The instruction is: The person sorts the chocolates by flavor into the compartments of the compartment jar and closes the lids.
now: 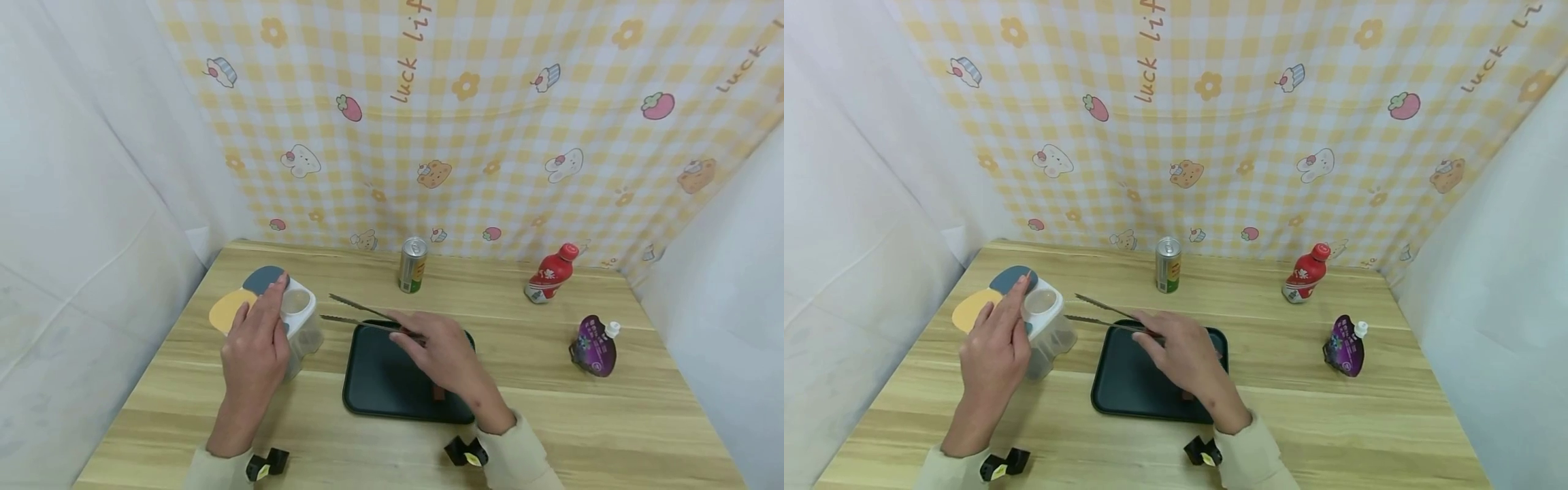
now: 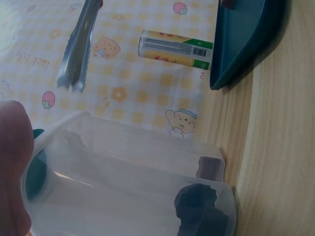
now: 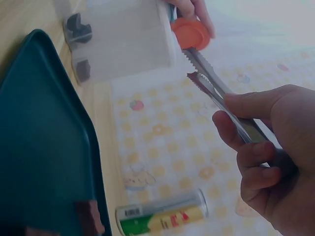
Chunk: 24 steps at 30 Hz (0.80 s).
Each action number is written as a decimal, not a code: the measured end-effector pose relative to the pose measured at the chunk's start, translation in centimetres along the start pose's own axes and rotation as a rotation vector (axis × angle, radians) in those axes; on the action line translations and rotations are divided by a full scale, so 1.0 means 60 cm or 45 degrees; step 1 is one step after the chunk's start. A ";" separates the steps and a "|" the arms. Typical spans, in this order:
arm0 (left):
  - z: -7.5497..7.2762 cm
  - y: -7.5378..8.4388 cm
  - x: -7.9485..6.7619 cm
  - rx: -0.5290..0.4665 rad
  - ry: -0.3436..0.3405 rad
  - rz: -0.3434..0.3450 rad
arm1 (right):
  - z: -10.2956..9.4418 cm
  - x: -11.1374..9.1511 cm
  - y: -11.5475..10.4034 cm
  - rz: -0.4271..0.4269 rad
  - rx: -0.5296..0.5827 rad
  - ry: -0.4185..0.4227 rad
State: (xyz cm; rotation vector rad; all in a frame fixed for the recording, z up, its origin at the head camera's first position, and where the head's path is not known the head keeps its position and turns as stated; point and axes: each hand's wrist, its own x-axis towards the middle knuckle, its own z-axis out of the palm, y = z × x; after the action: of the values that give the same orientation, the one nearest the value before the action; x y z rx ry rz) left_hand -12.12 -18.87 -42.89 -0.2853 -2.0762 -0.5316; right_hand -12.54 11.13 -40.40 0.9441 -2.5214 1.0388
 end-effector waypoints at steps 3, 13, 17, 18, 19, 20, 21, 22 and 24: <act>0.000 0.000 0.000 0.006 0.005 0.004 | -0.019 -0.023 0.007 0.044 -0.019 0.005; 0.002 0.000 0.001 0.011 0.009 0.003 | -0.082 -0.116 0.039 0.232 -0.105 -0.081; 0.002 0.000 0.001 0.011 0.007 0.005 | -0.104 -0.156 0.056 0.326 -0.116 -0.149; 0.002 0.000 0.001 0.011 0.009 0.007 | -0.109 -0.165 0.059 0.349 -0.115 -0.166; 0.002 0.000 0.001 0.011 0.009 0.009 | -0.114 -0.174 0.062 0.371 -0.120 -0.184; 0.002 0.000 0.001 0.012 0.010 0.010 | -0.119 -0.182 0.065 0.384 -0.125 -0.200; 0.001 0.000 0.001 0.013 0.011 0.012 | -0.123 -0.190 0.068 0.395 -0.129 -0.213; 0.001 0.000 0.001 0.014 0.010 0.012 | -0.127 -0.197 0.071 0.407 -0.128 -0.229; 0.002 0.000 0.001 0.017 0.011 0.009 | -0.134 -0.209 0.079 0.409 -0.127 -0.262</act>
State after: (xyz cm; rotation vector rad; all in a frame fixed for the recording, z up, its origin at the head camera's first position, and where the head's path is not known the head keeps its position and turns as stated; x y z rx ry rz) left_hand -12.21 -18.84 -42.91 -0.2819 -2.0693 -0.5133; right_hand -6.20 25.22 -42.88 0.6614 -2.9370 0.9276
